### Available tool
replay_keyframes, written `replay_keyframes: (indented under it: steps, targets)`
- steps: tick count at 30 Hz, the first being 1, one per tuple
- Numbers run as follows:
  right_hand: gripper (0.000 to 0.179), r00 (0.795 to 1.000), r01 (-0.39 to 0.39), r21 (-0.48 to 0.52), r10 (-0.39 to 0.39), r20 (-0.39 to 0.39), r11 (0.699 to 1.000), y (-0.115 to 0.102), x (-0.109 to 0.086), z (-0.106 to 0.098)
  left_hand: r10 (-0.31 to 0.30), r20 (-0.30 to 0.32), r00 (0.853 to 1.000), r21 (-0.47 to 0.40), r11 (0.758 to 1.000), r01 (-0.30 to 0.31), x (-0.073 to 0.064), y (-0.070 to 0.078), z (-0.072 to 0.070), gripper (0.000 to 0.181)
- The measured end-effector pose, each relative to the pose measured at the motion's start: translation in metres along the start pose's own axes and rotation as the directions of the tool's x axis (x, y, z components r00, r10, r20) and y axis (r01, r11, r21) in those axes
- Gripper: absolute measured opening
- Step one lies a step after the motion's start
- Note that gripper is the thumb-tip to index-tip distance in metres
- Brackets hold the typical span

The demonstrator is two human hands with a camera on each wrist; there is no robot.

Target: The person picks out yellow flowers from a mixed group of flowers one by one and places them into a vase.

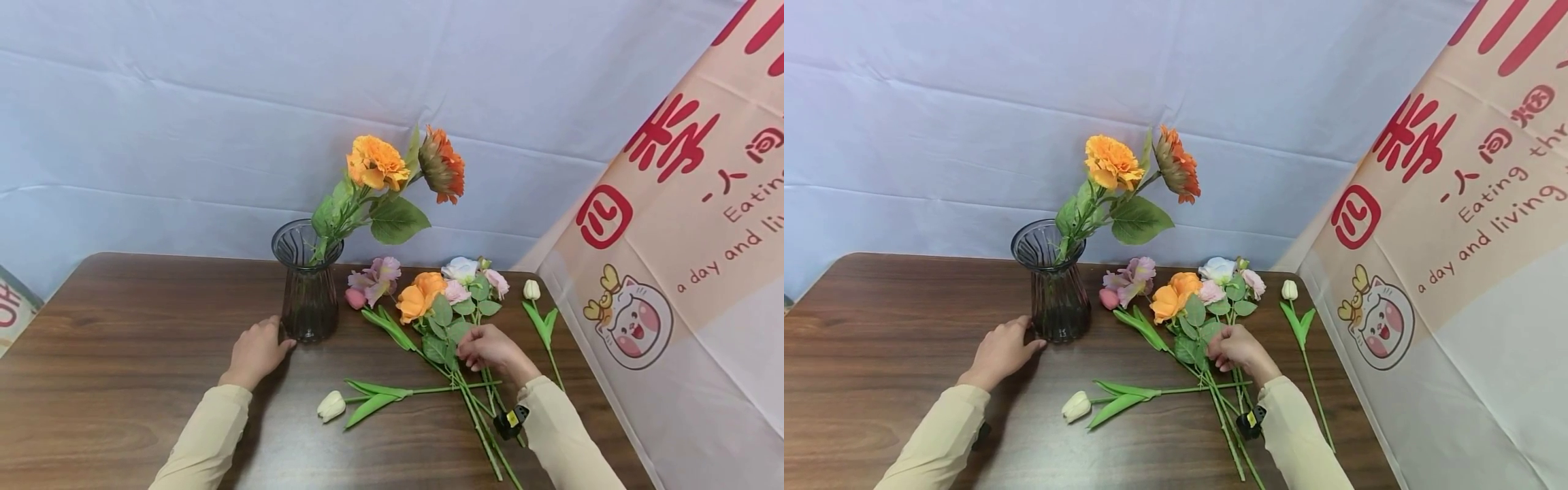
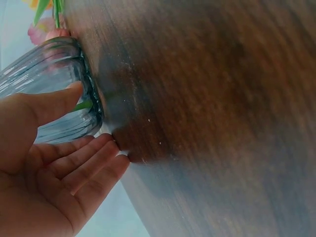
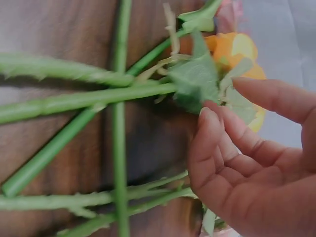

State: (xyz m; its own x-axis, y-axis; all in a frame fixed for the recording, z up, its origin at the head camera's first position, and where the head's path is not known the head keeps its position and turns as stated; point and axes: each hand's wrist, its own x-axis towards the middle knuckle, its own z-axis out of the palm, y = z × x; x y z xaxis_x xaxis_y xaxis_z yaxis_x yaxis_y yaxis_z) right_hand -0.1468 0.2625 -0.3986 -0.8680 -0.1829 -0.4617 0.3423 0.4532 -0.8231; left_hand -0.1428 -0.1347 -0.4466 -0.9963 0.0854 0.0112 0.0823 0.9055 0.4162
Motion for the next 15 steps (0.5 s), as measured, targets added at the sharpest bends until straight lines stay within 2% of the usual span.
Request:
replay_keyframes:
  steps: [4, 10, 13, 15]
  targets:
    - [0.008, 1.0, -0.016, -0.02, 0.017, 0.021, 1.0, 0.007, -0.001, 0.001, 0.0, 0.008, 1.0, -0.003, 1.0, 0.0, 0.0, -0.001, 0.0, 0.056]
    - [0.003, 0.994, 0.038, -0.011, -0.037, 0.107, 0.999, 0.019, -0.001, 0.001, -0.007, 0.019, 1.0, -0.008, 1.0, 0.007, 0.0, -0.001, -0.001, 0.056]
    - [0.005, 0.995, 0.034, -0.044, -0.03, 0.097, 0.998, 0.021, -0.001, 0.002, -0.008, 0.017, 1.0, -0.01, 1.0, 0.008, 0.0, -0.001, -0.001, 0.056]
    - [0.006, 0.998, 0.001, -0.081, 0.004, 0.06, 0.997, 0.021, -0.002, 0.005, -0.009, 0.017, 1.0, -0.012, 1.0, 0.009, 0.0, -0.001, 0.0, 0.056]
